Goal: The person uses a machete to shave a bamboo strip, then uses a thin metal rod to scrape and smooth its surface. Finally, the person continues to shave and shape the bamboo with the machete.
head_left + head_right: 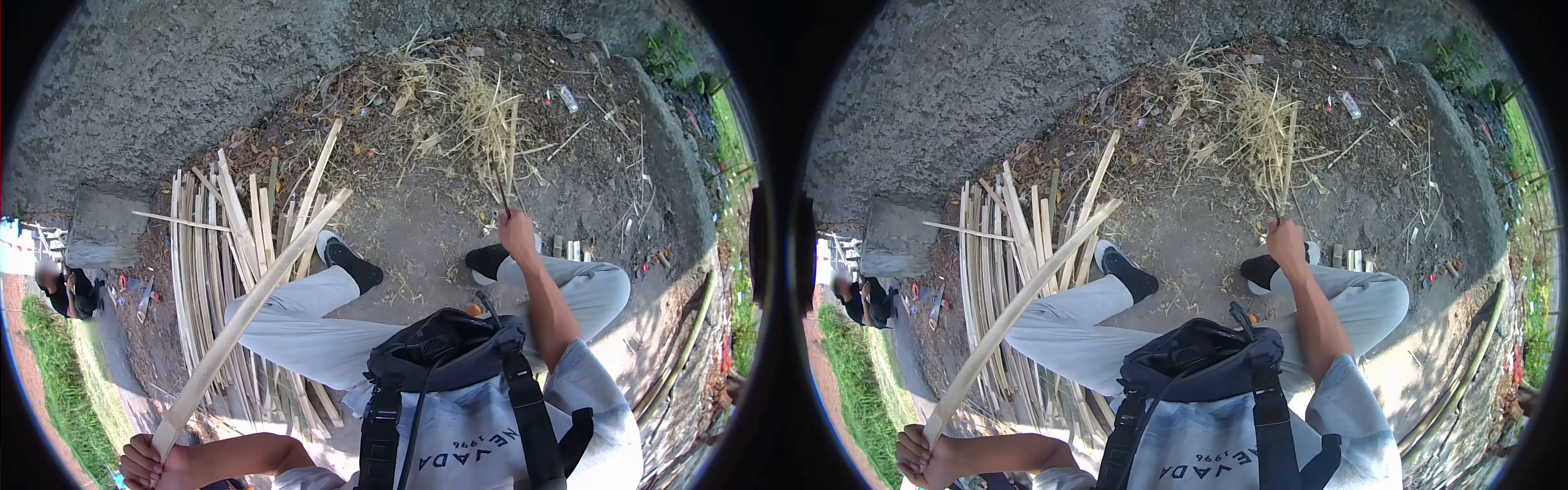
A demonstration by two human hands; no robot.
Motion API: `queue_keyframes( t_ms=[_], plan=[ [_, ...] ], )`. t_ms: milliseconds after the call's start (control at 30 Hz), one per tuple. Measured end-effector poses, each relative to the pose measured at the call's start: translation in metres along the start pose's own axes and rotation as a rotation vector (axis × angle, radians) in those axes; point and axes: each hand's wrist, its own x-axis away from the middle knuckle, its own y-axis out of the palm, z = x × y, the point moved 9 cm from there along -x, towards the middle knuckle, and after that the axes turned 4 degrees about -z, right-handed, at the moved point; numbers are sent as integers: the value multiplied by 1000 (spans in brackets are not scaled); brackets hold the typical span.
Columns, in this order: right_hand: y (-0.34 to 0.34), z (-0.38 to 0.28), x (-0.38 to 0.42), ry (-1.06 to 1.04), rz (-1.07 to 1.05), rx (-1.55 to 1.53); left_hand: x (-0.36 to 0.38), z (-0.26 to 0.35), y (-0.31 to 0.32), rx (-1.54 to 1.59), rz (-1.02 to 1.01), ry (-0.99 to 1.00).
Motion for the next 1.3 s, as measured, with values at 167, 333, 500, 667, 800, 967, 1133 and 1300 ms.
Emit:
queue_keyframes(
  t_ms=[167,333,500,667,800,967,1133,1300],
  plan=[
    [-26,-31,-1,28,79,-347,-1,-39,39,109,-15,-39],
    [23,-6,4,253,-85,-582,2,-100,80,157,-72,-152],
    [27,4,7,306,-97,-610,17,-155,115,184,-166,-258],
    [15,-1,3,361,-116,-654,37,-212,147,216,-168,-326],
    [17,1,-2,319,-78,-623,49,-253,159,175,-188,-328],
    [16,-8,1,307,-129,-582,58,-290,167,112,-214,-381],
    [29,-8,-2,283,-156,-523,75,-326,205,59,-466,-511],
    [36,-16,0,227,-214,-455,85,-334,194,20,-413,-665]
  ],
)
